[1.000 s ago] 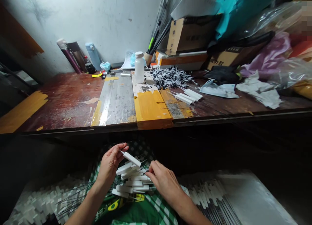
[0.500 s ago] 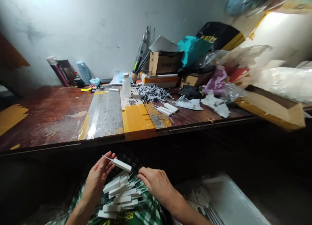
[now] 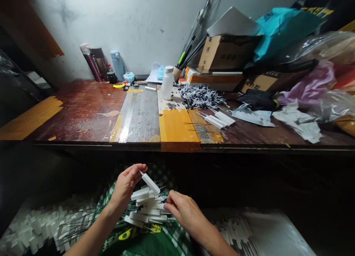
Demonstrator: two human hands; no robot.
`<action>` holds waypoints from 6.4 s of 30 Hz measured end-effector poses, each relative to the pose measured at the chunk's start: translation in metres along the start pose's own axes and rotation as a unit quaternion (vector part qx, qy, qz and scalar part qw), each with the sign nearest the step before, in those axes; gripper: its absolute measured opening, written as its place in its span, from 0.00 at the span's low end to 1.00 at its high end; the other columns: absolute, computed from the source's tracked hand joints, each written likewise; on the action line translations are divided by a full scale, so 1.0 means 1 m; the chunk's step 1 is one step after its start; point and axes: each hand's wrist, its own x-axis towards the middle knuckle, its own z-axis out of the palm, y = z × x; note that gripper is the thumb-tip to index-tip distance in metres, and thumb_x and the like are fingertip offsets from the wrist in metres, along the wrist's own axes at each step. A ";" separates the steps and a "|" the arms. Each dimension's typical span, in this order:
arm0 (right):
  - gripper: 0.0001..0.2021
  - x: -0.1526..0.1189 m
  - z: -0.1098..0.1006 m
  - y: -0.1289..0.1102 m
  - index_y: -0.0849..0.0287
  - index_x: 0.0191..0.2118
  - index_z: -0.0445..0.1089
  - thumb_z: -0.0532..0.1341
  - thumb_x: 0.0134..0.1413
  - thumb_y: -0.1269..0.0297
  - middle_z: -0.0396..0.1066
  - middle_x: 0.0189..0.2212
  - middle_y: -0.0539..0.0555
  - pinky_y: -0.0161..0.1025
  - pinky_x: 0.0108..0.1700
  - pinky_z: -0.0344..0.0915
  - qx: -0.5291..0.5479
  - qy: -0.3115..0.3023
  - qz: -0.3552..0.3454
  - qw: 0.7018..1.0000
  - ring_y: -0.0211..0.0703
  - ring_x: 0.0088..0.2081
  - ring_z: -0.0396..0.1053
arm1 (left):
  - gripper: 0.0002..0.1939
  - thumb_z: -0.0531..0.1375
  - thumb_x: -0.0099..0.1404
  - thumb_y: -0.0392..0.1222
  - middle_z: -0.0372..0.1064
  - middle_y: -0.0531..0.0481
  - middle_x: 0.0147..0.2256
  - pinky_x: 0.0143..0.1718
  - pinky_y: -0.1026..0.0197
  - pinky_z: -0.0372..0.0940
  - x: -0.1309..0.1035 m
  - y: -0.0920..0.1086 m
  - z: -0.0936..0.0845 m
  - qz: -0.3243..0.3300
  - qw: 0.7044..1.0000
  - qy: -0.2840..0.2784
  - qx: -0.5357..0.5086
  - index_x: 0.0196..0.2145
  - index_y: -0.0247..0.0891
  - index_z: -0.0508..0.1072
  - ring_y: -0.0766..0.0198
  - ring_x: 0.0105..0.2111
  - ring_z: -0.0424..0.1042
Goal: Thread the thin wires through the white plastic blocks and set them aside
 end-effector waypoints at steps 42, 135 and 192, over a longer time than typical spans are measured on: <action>0.12 -0.002 0.009 0.012 0.55 0.27 0.57 0.61 0.57 0.66 0.65 0.25 0.46 0.33 0.27 0.53 -0.062 0.037 0.028 0.997 0.37 0.26 0.63 | 0.16 0.65 0.58 0.52 0.74 0.47 0.32 0.37 0.62 0.64 -0.006 0.002 0.004 0.039 0.989 0.021 0.143 0.36 0.36 0.80 0.62 0.32 0.69; 0.11 -0.006 0.032 0.008 0.55 0.29 0.59 0.63 0.59 0.66 0.68 0.28 0.50 0.36 0.28 0.57 -0.172 0.062 0.032 0.983 0.42 0.28 0.68 | 0.26 0.70 0.50 0.49 0.76 0.46 0.34 0.32 0.63 0.67 -0.012 -0.019 0.015 -0.023 0.993 0.002 0.117 0.45 0.36 0.70 0.61 0.34 0.73; 0.11 -0.003 0.024 0.018 0.56 0.27 0.62 0.62 0.58 0.61 0.68 0.26 0.46 0.33 0.28 0.52 -0.020 0.020 0.060 0.998 0.37 0.26 0.65 | 0.16 0.63 0.61 0.50 0.77 0.43 0.39 0.49 0.54 0.65 -0.004 -0.010 0.002 -0.004 0.994 0.001 0.112 0.37 0.34 0.79 0.55 0.42 0.74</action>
